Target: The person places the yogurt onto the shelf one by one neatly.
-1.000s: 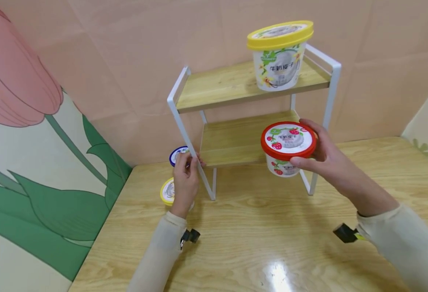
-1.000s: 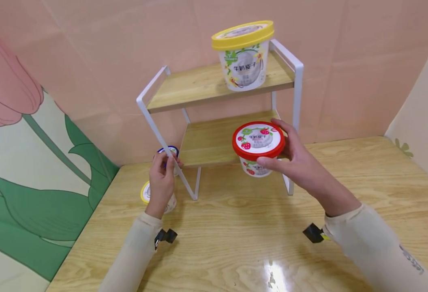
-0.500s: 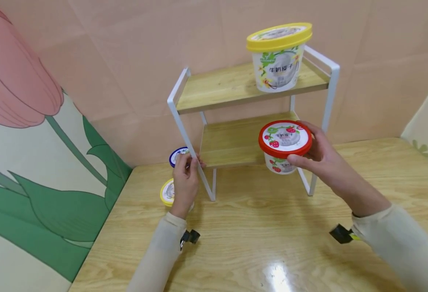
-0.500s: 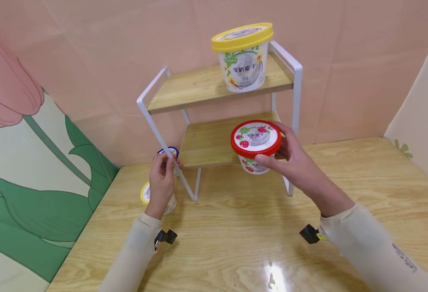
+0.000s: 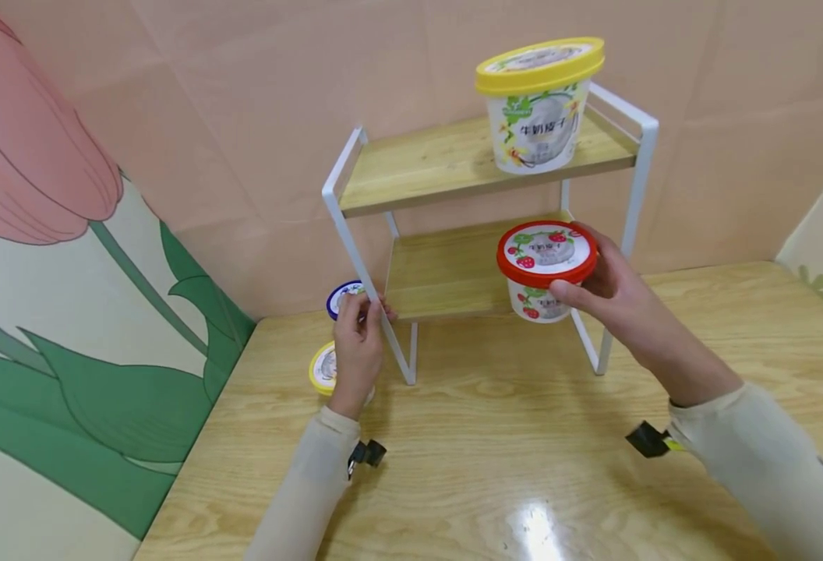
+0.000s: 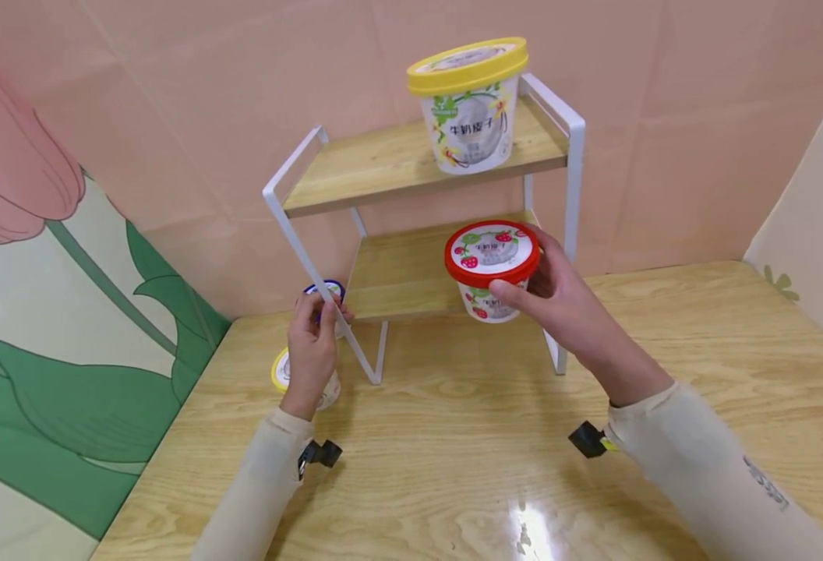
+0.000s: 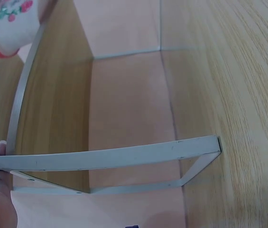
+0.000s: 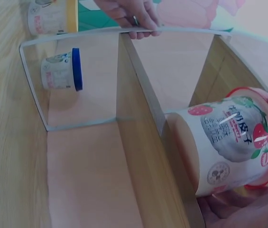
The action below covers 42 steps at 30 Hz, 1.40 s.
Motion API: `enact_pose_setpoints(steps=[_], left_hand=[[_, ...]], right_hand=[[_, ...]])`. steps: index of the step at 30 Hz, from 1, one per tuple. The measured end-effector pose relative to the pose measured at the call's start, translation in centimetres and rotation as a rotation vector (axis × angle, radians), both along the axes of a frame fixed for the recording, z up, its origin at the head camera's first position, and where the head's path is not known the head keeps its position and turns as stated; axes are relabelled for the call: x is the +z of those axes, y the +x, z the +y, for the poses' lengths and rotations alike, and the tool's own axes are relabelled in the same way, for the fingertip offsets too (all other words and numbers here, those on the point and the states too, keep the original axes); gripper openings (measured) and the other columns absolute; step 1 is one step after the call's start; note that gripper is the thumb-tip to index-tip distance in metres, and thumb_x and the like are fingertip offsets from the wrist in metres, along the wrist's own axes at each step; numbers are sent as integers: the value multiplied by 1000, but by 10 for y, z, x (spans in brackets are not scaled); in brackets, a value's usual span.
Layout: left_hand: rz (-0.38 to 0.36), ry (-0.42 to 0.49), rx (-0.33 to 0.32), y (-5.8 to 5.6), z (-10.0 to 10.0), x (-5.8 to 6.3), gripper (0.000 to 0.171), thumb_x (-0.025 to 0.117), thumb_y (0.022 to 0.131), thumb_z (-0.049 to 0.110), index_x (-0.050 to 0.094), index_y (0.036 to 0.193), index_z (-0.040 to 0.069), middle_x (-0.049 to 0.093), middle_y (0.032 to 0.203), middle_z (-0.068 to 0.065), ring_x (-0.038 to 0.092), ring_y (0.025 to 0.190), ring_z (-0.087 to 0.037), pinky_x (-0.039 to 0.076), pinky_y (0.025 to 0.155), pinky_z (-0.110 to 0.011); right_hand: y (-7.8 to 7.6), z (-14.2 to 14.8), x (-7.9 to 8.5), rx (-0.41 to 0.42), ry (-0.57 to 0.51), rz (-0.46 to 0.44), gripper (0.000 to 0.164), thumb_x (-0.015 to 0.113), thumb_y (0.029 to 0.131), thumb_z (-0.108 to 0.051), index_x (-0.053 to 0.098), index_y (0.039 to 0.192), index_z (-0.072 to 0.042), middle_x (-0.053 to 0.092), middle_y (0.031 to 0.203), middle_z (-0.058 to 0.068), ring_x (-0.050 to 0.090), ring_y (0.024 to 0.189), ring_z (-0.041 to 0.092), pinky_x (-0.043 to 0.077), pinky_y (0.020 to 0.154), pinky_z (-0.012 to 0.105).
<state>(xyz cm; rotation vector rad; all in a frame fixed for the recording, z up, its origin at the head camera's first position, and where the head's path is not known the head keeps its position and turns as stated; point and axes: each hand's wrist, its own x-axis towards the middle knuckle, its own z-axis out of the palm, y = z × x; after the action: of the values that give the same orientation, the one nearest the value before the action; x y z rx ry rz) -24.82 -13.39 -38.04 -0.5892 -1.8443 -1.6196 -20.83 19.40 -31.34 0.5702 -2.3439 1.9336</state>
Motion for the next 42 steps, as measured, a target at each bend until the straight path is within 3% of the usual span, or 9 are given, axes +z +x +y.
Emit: enact_pose_setpoints(steps=[10,18,31,35,42], left_hand=[[19,22,1,-1,2,1,21,50,102,2,59,104,-17,50,98,-28,62,83,-14,63,78,-31],[15,10,12,-2,1,1,21,51,102,3,59,104,-16,51,99,-29,62,82,-12,63,78,-37],[17,22,-6,-3,3,0,21,50,102,3,58,105,-16,50,99,-29,61,84,-12,63,79,-31],[20,22,-3,-3,2,1,21,50,102,2,59,105,-16,49,99,-30,61,85,-12,63,79,-27],[8,12,5,-3,1,0,22,49,103,4,58,106,-16,51,99,-24,61,85,-13,63,79,-34]], right_hand=[[-6,-3,0,-19,-19,-25,73,54,102,-22,7,158,-27,32,155,7,34,138,31,48,91,9],[-12,-9,0,-50,-54,-32,73,55,102,-23,7,157,-25,33,152,10,36,134,28,50,88,9],[-17,-11,-6,-31,-159,-5,76,55,102,-17,3,159,-21,29,152,13,32,137,29,45,90,6],[-17,-13,-5,-49,-144,-9,76,55,102,-20,3,158,-21,31,152,15,32,139,30,44,90,6],[-18,-16,-5,-82,-93,-11,76,55,103,-24,2,158,-20,33,152,17,35,138,31,44,89,5]])
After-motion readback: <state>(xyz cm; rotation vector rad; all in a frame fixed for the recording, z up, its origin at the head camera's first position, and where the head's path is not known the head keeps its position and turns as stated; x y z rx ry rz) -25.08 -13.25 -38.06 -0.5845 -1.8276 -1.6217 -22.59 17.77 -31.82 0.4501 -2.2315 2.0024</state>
